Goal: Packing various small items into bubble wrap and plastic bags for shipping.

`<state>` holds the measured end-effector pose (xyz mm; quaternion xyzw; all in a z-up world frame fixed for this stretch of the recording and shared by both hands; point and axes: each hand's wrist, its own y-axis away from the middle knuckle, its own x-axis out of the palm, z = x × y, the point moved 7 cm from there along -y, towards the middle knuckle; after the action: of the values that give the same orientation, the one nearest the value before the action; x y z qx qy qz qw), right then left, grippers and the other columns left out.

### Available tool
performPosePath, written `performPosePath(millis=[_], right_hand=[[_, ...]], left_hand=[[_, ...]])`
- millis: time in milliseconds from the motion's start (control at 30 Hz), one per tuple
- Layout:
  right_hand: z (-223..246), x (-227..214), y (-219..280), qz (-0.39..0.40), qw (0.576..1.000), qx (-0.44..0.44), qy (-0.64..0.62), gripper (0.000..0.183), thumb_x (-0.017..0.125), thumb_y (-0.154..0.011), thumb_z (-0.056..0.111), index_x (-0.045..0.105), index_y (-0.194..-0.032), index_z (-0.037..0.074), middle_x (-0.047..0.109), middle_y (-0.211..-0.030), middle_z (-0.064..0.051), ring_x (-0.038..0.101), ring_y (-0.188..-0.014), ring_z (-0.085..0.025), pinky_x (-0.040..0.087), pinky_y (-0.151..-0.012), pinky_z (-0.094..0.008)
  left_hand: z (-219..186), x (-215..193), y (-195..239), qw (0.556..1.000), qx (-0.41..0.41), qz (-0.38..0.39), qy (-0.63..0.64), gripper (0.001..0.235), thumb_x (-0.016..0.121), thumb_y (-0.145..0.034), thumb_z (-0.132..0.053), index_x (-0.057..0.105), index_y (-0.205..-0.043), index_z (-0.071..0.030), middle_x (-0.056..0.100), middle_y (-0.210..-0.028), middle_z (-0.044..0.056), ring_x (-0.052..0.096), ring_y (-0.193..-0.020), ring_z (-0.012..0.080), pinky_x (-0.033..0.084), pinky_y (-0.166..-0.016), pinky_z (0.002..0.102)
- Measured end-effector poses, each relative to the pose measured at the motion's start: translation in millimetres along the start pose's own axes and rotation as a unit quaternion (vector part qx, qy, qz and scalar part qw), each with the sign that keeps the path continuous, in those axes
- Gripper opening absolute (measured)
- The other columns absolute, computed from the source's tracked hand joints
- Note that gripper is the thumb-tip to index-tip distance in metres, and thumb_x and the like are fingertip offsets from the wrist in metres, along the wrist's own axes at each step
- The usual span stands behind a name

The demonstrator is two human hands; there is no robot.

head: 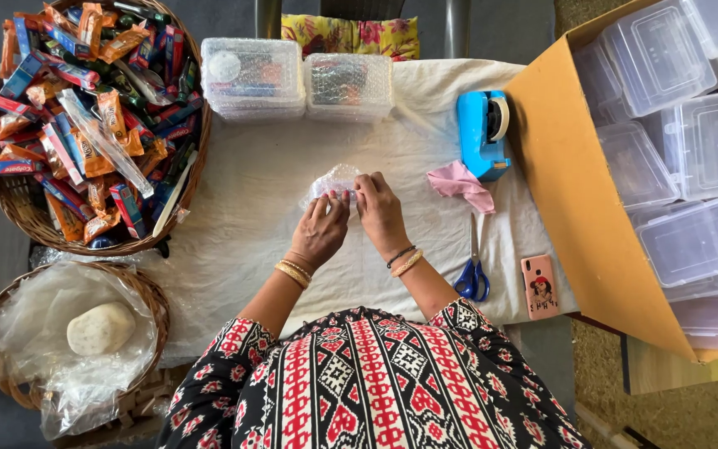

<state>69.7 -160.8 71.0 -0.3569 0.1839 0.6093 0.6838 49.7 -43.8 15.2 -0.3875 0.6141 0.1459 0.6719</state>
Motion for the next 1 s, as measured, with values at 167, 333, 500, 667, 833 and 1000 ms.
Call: performPosePath(millis=[167,333,500,667,833,1000], right_hand=[[-0.1,-3.2,1.8,-0.020,1.000,0.000,-0.016,0.023,0.065,-0.093,-0.003,0.053,-0.111,0.006,0.058,-0.102,-0.012,0.065,-0.086,-0.033,0.054,-0.071,-0.041],[-21.3,-3.1,7.8,-0.021,0.994,0.060,-0.086,0.022,0.063,-0.097,-0.001,0.052,-0.115,0.005,0.057,-0.109,-0.012,0.070,-0.085,-0.026,0.057,-0.074,-0.038],[-18.5,-6.2,-1.6,0.009,0.994,0.074,-0.081,0.034,0.061,-0.094,-0.003,0.057,-0.126,0.006,0.060,-0.121,-0.013,0.068,-0.083,-0.027,0.056,-0.074,-0.038],[-13.8,-4.1,-5.6,0.006,0.999,0.015,-0.046,0.033,0.064,-0.096,0.001,0.063,-0.129,0.007,0.065,-0.111,-0.012,0.069,-0.088,-0.028,0.056,-0.074,-0.038],[-20.0,3.2,-4.5,-0.009,0.998,0.055,-0.037,0.013,0.068,-0.097,0.006,0.068,-0.110,0.008,0.069,-0.102,-0.008,0.070,-0.079,-0.024,0.055,-0.067,-0.034],[-19.3,-0.3,-1.2,-0.063,0.993,0.064,-0.075,0.012,0.072,-0.095,0.009,0.064,-0.102,0.005,0.069,-0.099,-0.006,0.070,-0.075,-0.022,0.056,-0.066,-0.033]], left_hand=[[4.2,-12.5,-4.7,0.999,-0.011,-0.015,0.038,0.055,0.059,-0.088,-0.015,0.056,-0.139,0.005,0.062,-0.125,0.021,0.059,-0.115,0.0341,0.050,-0.103,0.043],[8.4,-33.2,-1.5,0.995,-0.027,-0.036,0.087,0.054,0.061,-0.088,-0.014,0.055,-0.140,0.002,0.065,-0.125,0.021,0.062,-0.114,0.0328,0.051,-0.100,0.042],[28.7,4.7,22.4,0.963,-0.144,-0.073,0.216,0.040,0.060,-0.104,-0.009,0.051,-0.143,-0.003,0.068,-0.118,0.014,0.071,-0.098,0.0320,0.058,-0.084,0.042],[42.9,-23.7,-1.0,0.933,-0.259,-0.083,0.235,0.037,0.060,-0.103,-0.007,0.053,-0.139,-0.007,0.068,-0.118,0.015,0.070,-0.082,0.0343,0.056,-0.065,0.043],[53.3,-24.5,-16.8,0.927,-0.301,-0.060,0.214,0.039,0.062,-0.097,-0.009,0.058,-0.135,-0.009,0.068,-0.113,0.013,0.069,-0.078,0.0330,0.055,-0.063,0.043],[53.7,-19.0,-21.8,0.925,-0.310,-0.041,0.217,0.014,0.065,-0.096,-0.010,0.068,-0.109,-0.014,0.069,-0.099,0.006,0.069,-0.079,0.0305,0.055,-0.068,0.043]])
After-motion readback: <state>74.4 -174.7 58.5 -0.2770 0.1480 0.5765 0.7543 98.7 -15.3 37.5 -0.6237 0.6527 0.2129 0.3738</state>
